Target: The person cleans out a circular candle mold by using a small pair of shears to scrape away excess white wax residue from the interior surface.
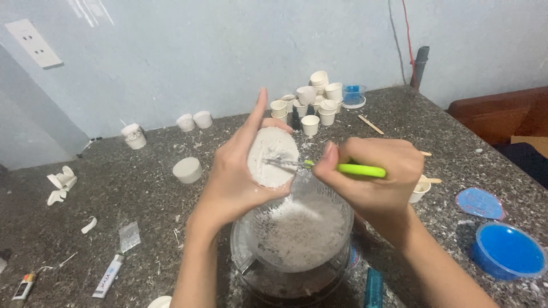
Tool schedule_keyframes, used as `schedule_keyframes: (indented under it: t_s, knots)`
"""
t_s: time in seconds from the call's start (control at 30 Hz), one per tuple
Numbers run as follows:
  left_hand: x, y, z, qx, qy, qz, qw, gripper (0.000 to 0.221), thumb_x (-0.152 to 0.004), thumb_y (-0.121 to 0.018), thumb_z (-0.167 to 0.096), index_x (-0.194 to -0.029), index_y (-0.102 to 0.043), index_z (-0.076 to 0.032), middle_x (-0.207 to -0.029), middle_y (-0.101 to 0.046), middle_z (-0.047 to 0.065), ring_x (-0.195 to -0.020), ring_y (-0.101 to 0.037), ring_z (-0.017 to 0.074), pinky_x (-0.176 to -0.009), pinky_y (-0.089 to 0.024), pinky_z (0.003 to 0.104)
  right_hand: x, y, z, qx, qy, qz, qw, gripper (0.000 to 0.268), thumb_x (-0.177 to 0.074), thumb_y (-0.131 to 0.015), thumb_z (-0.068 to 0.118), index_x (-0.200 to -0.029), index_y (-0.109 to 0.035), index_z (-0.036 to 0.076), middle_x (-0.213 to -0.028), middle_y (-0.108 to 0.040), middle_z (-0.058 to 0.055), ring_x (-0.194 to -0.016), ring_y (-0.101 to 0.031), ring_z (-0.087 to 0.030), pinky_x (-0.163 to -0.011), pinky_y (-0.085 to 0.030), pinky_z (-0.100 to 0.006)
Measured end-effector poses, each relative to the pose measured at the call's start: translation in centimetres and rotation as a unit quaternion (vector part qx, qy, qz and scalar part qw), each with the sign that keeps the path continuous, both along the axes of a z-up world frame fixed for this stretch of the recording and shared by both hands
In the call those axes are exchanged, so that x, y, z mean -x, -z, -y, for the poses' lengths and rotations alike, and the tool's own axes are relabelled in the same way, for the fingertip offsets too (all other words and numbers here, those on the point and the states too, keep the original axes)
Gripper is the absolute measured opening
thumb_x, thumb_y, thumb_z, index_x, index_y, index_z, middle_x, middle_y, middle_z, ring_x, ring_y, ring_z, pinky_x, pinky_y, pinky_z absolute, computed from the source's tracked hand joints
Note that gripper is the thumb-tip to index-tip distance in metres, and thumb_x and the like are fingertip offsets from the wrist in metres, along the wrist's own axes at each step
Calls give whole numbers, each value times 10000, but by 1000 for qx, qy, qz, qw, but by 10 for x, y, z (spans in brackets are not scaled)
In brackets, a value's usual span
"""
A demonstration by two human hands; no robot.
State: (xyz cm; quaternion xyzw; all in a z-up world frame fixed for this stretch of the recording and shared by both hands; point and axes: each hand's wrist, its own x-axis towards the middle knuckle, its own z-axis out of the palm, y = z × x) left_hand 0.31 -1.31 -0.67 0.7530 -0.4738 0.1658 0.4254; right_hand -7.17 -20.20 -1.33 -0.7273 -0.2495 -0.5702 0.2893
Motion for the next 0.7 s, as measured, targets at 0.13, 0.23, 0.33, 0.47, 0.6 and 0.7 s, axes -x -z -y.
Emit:
schedule_keyframes:
  t_s: [0.13,0.23,0.33,0.47,0.6,0.7]
  knots:
    - [0,-3,-5,0,-17,30,999,1132,-697,-826,-85,-1585,-126,-129,-1251,-655,40,-1099,-633,192,-941,-497,287,4,-4,-5,-7,16,-43,999,487,-884,-700,-12,-557,-355,96,-531,-264,-8,-506,-208,-127,-485,-226,-277]
    - [-5,3,-3,3,-3,-2,1000,1162,-686,-840,-86,-1584,-108,-184,-1282,-647,33,-1076,-653,198,-899,-602,286,2,-2,2,2,-37,-60,997,445,-879,-661,-57,-521,-455,107,-466,-389,38,-434,-335,-54,-418,-268,-202]
    - [-7,5,-1,-13,-16,59,998,1221,-672,-909,-126,-1580,-93,-150,-1314,-640,55,-1061,-653,196,-870,-614,280,2,-3,10,1,-94,-107,990,335,-893,-698,-15,-596,-607,110,-515,-550,40,-433,-441,-43,-408,-339,-155]
    - [-3,-1,-8,-12,-49,23,998,1234,-659,-900,-112,-1586,-88,-174,-1296,-634,60,-1146,-608,222,-1008,-516,353,-4,-2,16,42,-75,-84,993,402,-873,-726,-33,-559,-530,127,-476,-441,70,-443,-362,-19,-418,-277,-167]
    - [4,-9,-8,2,-72,-25,997,1229,-634,-903,-158,-1581,-120,-165,-1287,-648,38,-1114,-618,203,-949,-546,352,-10,1,23,33,-59,-66,996,374,-857,-694,-42,-551,-567,133,-476,-486,67,-427,-420,-17,-391,-307,-146]
    - [2,-6,-3,-6,-55,-17,998,1218,-637,-899,-124,-1576,-125,-159,-1261,-669,32,-1063,-651,184,-908,-571,304,-5,-3,25,20,-48,-105,993,381,-853,-677,-30,-535,-543,133,-464,-470,68,-439,-401,-12,-409,-295,-143]
